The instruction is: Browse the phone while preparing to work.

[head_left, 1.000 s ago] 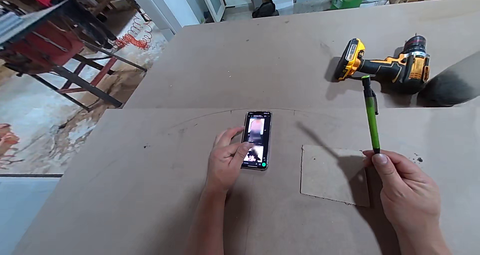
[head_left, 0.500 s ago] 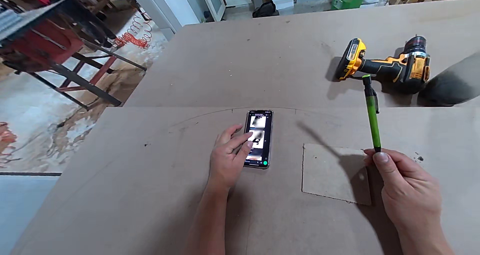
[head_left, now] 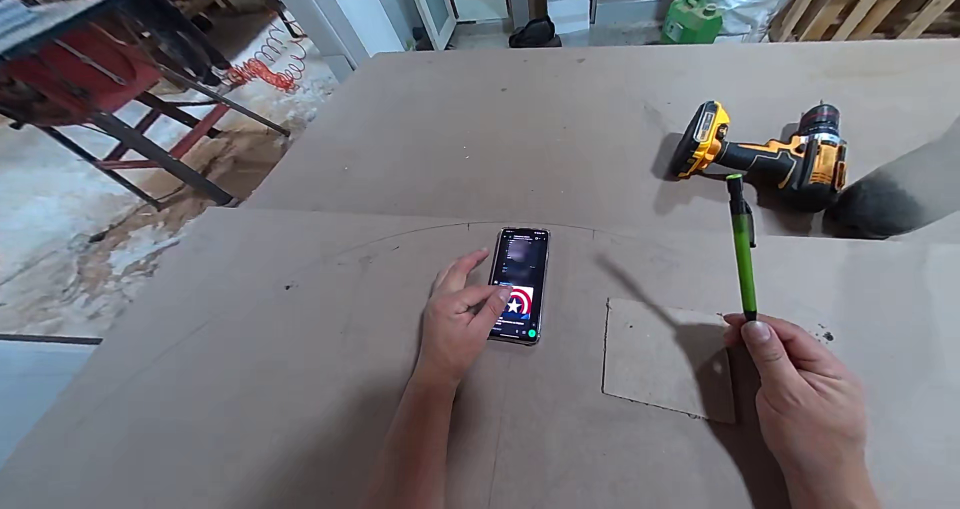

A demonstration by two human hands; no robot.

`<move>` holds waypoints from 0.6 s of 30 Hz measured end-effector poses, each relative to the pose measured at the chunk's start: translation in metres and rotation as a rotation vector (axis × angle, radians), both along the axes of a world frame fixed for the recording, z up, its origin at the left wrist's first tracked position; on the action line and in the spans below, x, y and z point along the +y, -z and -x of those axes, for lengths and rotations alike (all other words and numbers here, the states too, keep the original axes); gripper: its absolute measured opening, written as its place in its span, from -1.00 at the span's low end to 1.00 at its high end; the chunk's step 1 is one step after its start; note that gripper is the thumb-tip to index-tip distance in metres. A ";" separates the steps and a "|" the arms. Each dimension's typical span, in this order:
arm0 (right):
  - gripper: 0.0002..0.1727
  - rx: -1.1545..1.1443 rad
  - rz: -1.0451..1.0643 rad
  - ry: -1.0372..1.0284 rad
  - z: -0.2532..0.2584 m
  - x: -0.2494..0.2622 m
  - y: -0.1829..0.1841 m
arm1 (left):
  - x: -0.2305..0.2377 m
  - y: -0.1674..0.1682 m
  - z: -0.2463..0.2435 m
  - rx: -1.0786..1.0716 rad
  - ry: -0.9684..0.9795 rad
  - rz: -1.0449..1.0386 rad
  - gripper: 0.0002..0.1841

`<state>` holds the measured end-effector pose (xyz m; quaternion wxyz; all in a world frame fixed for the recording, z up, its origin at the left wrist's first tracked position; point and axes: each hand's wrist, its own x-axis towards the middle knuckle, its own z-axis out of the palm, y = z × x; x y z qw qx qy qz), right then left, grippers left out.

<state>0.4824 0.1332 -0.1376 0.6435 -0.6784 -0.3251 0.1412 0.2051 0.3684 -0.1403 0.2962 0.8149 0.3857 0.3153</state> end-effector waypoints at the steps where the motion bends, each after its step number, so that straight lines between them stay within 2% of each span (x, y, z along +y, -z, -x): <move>1: -0.70 -0.001 -0.003 -0.002 0.000 0.000 0.000 | 0.000 0.001 0.000 -0.006 0.004 -0.001 -0.73; 6: -0.70 -0.010 -0.002 -0.019 -0.001 0.001 0.000 | 0.000 0.000 0.001 -0.045 0.027 0.000 -0.75; 10: -0.71 -0.020 -0.005 -0.024 0.000 0.001 -0.001 | 0.000 -0.001 0.005 -0.169 0.036 0.054 -0.79; 15: -0.71 -0.007 -0.022 -0.025 -0.001 0.000 0.001 | 0.001 0.004 0.000 -0.003 -0.024 0.001 -0.74; 18: -0.71 -0.016 -0.021 -0.016 0.000 0.000 0.002 | 0.000 0.005 -0.001 0.025 -0.019 -0.032 -0.79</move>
